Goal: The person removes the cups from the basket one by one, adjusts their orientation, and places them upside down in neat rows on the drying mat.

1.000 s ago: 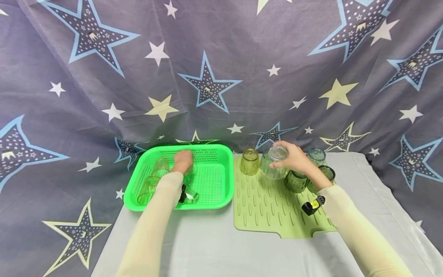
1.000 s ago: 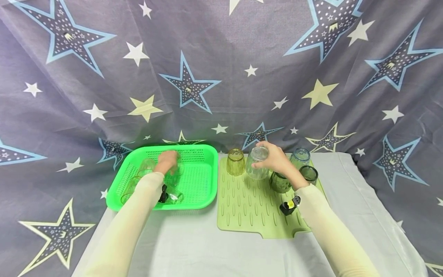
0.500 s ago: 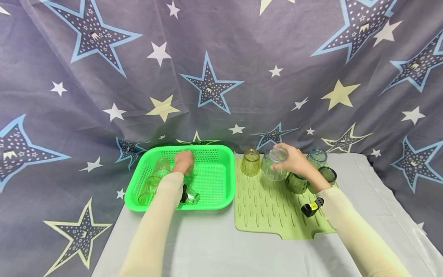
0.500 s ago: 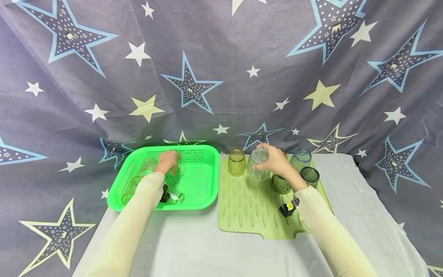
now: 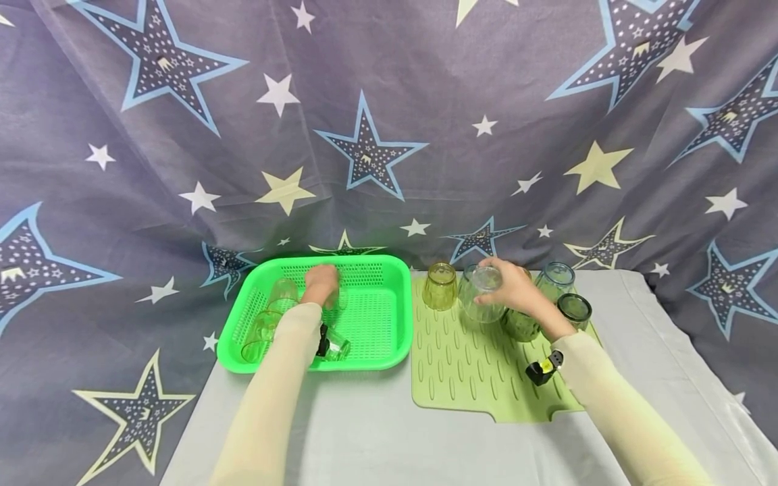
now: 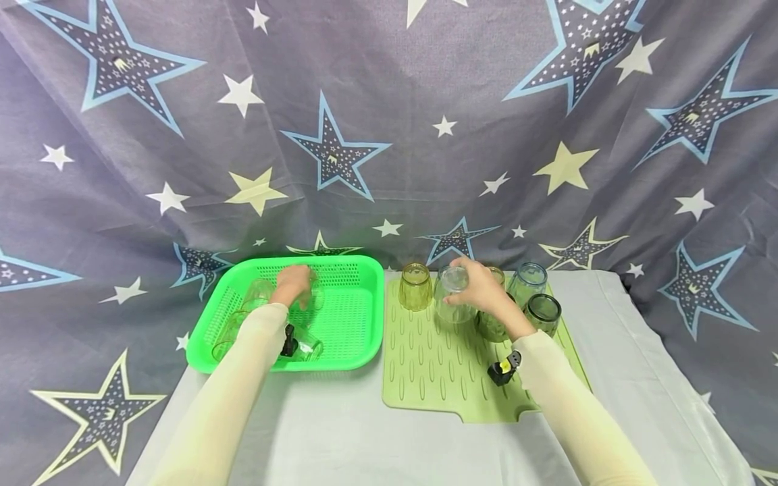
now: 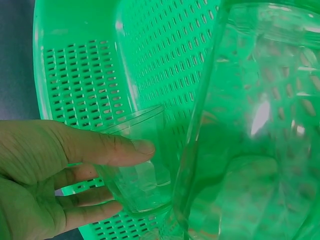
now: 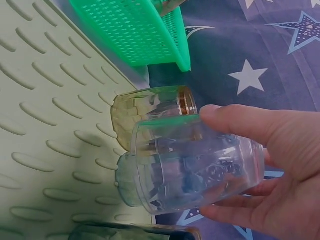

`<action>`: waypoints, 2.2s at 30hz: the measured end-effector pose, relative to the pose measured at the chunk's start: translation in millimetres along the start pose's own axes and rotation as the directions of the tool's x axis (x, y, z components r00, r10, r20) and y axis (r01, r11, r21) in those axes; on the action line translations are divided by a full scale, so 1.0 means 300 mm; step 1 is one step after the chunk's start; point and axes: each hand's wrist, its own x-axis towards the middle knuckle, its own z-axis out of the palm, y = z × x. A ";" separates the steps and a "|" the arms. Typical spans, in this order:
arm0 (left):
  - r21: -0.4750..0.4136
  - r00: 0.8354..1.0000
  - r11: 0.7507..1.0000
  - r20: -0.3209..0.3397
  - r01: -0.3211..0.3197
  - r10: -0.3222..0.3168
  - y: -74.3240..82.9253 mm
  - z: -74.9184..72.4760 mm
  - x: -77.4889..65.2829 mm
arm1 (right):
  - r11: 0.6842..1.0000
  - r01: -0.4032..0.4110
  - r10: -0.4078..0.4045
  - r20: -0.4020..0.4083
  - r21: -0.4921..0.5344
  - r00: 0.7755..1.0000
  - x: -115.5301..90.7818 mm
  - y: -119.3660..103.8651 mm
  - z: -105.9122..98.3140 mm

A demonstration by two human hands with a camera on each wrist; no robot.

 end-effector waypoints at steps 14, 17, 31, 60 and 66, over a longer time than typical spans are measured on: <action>-0.007 1.000 1.000 0.001 0.020 -0.020 0.002 -0.002 -0.001 | 0.999 0.011 -0.009 0.026 -0.052 1.000 0.013 0.033 0.056; -0.004 1.000 1.000 0.002 0.018 -0.018 0.001 -0.004 -0.001 | 0.998 0.000 0.002 0.040 -0.056 0.999 0.011 0.034 0.060; -0.003 0.999 1.000 0.015 0.030 -0.030 0.006 -0.008 -0.013 | 0.999 -0.023 0.026 0.051 -0.048 0.998 0.006 0.062 0.107; 0.021 1.000 0.999 -0.017 -0.025 0.025 -0.005 -0.005 -0.019 | 0.988 -0.003 0.010 0.042 -0.154 0.999 -0.001 0.052 0.134; 0.015 0.999 0.999 -0.033 -0.043 0.043 -0.007 -0.003 -0.017 | 0.984 -0.038 0.046 0.046 -0.174 0.998 -0.001 0.048 0.144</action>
